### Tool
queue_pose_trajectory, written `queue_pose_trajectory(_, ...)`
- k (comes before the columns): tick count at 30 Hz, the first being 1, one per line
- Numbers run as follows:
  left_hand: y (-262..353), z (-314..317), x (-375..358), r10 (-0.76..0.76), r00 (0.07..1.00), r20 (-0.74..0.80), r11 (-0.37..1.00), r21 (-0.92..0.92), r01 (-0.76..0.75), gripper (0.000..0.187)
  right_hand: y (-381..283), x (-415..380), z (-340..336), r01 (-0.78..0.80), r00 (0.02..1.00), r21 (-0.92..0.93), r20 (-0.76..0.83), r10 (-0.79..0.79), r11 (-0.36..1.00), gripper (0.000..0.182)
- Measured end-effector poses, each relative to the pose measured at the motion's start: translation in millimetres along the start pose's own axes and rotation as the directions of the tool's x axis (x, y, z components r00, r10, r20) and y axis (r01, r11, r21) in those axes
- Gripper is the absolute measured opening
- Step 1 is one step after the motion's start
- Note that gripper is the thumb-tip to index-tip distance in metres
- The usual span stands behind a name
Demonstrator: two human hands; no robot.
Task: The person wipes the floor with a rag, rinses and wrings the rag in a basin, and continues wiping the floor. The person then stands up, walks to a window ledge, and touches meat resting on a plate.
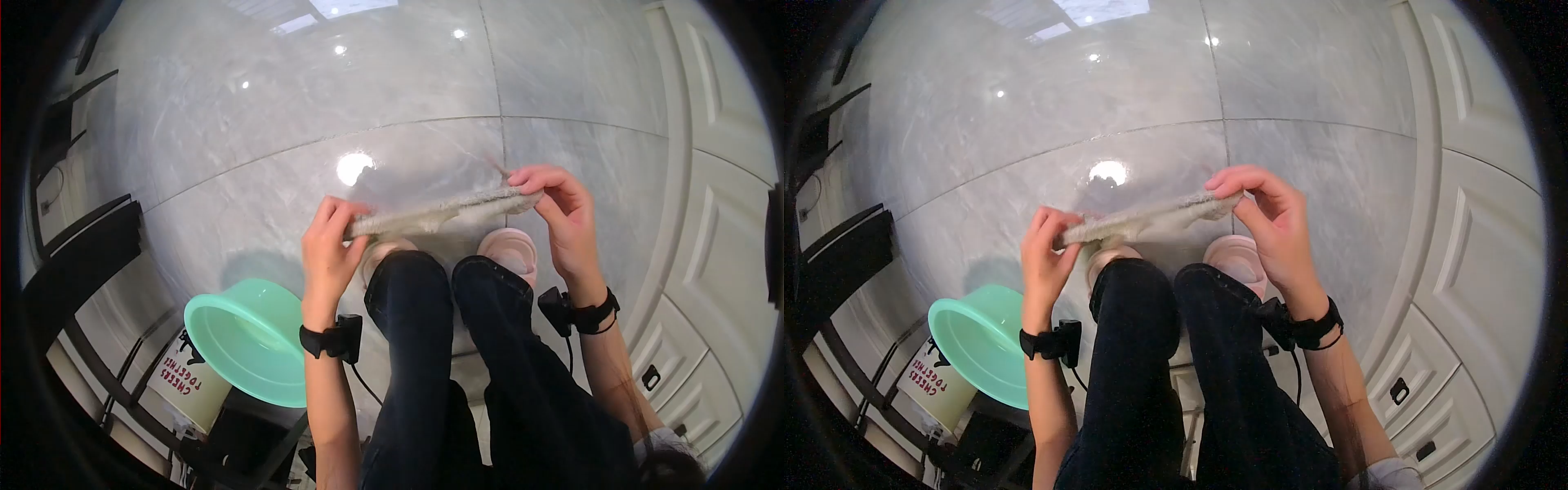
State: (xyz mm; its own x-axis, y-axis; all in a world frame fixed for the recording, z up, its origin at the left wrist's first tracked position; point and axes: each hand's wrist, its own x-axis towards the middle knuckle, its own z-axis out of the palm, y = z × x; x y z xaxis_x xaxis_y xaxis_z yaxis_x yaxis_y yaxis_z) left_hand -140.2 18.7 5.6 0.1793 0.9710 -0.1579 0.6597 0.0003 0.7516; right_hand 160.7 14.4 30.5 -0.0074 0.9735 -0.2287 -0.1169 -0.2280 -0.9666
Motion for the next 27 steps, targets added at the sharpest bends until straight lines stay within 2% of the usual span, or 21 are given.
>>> queue_pose_trajectory(1,-7,0,-3,-0.006,1.0,0.012,1.0,0.012,0.006,0.03,0,2,-2,0.013,1.0,-0.009,0.001,-0.013,1.0,0.012)
queue_pose_trajectory(2,0,1,-2,0.05,0.993,-0.107,0.998,0.041,-0.046,0.027,0,2,-5,0.036,0.999,-0.015,-0.018,-0.036,0.999,0.012)
queue_pose_trajectory(4,15,0,0,0.152,0.964,-0.218,0.982,0.142,-0.123,0.027,-1,2,-11,0.08,0.995,-0.027,-0.054,-0.082,0.996,0.013)
queue_pose_trajectory(5,20,1,1,0.204,0.941,-0.27,0.969,0.195,-0.154,0.027,2,4,-16,0.118,0.99,-0.151,-0.053,-0.127,0.981,0.013)
queue_pose_trajectory(7,24,10,7,0.167,0.984,-0.057,0.967,0.202,-0.152,0.028,11,11,-30,0.194,0.974,-0.389,-0.03,-0.223,0.901,0.015)
queue_pose_trajectory(8,24,14,11,0.146,0.988,0.047,0.966,0.206,-0.153,0.028,18,14,-38,0.186,0.978,-0.566,0.029,-0.207,0.803,0.017)
queue_pose_trajectory(10,4,33,10,0.111,0.968,0.225,0.98,0.14,-0.145,0.026,37,13,-49,0.177,0.983,-0.844,0.127,-0.132,0.506,0.021)
queue_pose_trajectory(11,-6,44,8,0.094,0.946,0.312,0.985,0.106,-0.133,0.026,46,10,-47,0.157,0.987,-0.85,0.121,-0.103,0.503,0.025)
queue_pose_trajectory(13,-11,60,11,0.16,0.948,0.276,0.969,0.139,-0.204,0.031,63,4,-43,0.116,0.993,-0.864,0.107,-0.046,0.491,0.033)
queue_pose_trajectory(14,-9,67,13,0.192,0.946,0.261,0.959,0.155,-0.238,0.034,67,5,-38,0.164,0.985,-0.851,0.168,-0.037,0.5,0.037)
queue_pose_trajectory(17,0,84,22,0.156,0.951,0.267,0.949,0.225,-0.219,0.042,83,11,-5,0.281,0.949,-0.823,0.314,-0.016,0.493,0.049)
queue_pose_trajectory(20,5,97,20,0.207,0.89,0.407,0.853,0.37,-0.368,0.05,99,14,20,0.345,0.913,-0.828,0.406,0.047,0.442,0.061)
queue_pose_trajectory(23,-2,88,10,0.199,0.807,0.555,0.866,0.286,-0.41,0.06,98,1,24,0.386,0.855,-0.803,0.497,0.151,0.455,0.068)
queue_pose_trajectory(24,-6,83,8,0.218,0.761,0.611,0.822,0.305,-0.48,0.063,97,-5,13,0.398,0.833,-0.791,0.523,0.178,0.465,0.069)
queue_pose_trajectory(25,-6,83,8,0.225,0.761,0.609,0.829,0.291,-0.478,0.065,97,-9,2,0.408,0.81,-0.779,0.549,0.205,0.475,0.07)
queue_pose_trajectory(27,-5,84,10,0.239,0.76,0.604,0.842,0.262,-0.473,0.068,99,-11,-19,0.346,0.857,-0.831,0.469,0.215,0.435,0.069)
